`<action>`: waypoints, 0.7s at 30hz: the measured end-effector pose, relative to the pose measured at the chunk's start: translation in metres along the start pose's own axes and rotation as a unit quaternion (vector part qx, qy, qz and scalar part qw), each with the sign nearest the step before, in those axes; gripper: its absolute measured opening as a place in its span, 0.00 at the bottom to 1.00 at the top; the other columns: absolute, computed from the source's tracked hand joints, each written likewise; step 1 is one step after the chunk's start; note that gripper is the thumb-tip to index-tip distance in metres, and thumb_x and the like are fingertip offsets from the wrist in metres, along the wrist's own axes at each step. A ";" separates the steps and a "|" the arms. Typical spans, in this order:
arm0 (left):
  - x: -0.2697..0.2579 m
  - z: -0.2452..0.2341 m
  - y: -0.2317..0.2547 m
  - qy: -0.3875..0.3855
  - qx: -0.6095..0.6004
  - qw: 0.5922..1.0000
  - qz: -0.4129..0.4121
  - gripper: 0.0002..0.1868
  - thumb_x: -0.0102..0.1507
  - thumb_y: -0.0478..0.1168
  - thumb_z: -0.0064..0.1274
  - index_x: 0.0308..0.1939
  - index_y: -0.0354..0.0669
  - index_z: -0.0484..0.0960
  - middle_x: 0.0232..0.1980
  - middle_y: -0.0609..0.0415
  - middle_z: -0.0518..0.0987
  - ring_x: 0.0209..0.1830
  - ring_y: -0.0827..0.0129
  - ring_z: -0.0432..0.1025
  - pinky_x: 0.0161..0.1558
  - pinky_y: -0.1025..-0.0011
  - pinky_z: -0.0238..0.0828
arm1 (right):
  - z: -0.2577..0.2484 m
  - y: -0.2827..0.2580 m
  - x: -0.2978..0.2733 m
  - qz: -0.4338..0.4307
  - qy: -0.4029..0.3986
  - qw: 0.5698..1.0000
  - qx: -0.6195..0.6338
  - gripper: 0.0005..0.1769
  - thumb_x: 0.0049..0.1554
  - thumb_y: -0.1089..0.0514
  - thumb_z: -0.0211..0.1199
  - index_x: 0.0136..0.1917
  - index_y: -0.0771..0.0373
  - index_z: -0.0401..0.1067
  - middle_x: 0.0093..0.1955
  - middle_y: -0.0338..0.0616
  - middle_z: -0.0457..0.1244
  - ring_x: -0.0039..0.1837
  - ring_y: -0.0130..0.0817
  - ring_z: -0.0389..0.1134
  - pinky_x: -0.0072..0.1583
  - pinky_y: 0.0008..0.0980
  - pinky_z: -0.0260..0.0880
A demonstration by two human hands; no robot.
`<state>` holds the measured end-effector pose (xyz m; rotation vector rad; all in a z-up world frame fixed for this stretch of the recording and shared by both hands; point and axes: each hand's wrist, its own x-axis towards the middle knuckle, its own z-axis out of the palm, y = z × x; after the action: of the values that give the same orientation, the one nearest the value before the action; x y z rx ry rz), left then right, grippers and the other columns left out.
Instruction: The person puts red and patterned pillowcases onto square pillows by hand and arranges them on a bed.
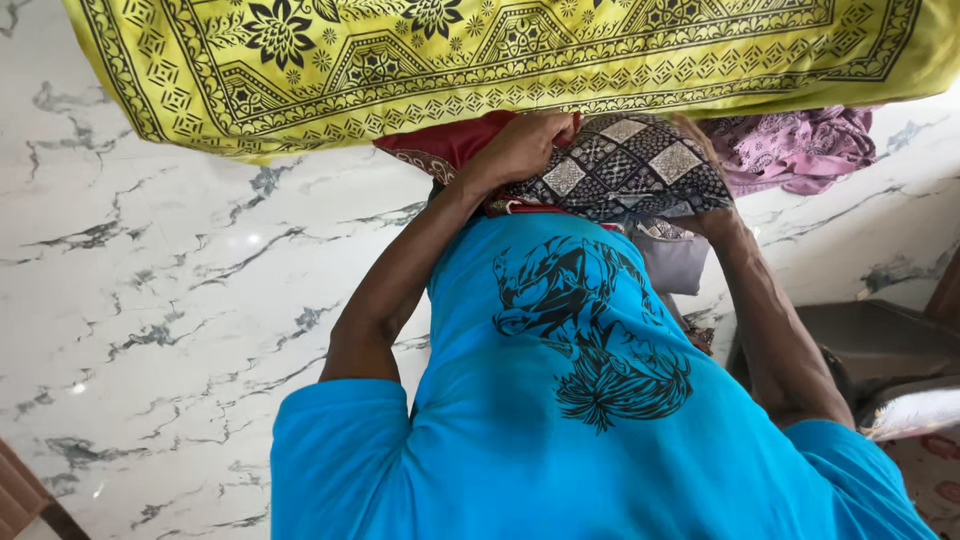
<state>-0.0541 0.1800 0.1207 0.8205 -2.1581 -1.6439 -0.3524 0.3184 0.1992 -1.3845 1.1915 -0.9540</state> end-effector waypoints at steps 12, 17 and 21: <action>-0.080 0.025 0.007 0.309 0.210 0.913 -0.165 0.21 0.52 0.27 0.51 0.50 0.38 0.74 0.46 0.38 0.72 0.51 0.44 0.67 0.51 0.52 0.66 | -0.024 0.012 0.021 -0.090 -0.086 0.938 -0.323 0.26 0.40 0.77 0.55 0.55 0.76 0.71 0.57 0.60 0.67 0.59 0.58 0.69 0.61 0.46 0.72; -0.075 0.046 0.018 0.385 0.119 0.875 -0.267 0.18 0.57 0.35 0.60 0.47 0.37 0.71 0.46 0.39 0.71 0.46 0.42 0.70 0.46 0.51 0.68 | -0.033 0.009 0.023 -0.081 -0.091 0.916 -0.382 0.29 0.36 0.78 0.53 0.54 0.75 0.72 0.53 0.56 0.66 0.56 0.56 0.69 0.57 0.48 0.72; -0.079 0.064 0.002 0.376 0.140 0.879 -0.256 0.18 0.59 0.36 0.60 0.50 0.36 0.73 0.46 0.37 0.76 0.47 0.40 0.72 0.47 0.49 0.69 | -0.035 0.007 0.020 -0.090 -0.088 0.908 -0.399 0.29 0.34 0.77 0.54 0.52 0.74 0.72 0.52 0.55 0.66 0.55 0.54 0.69 0.55 0.47 0.72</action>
<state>-0.0278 0.2775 0.1118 1.8734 -1.6810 -0.9083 -0.3832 0.2917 0.1968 -2.2055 1.3969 -0.4316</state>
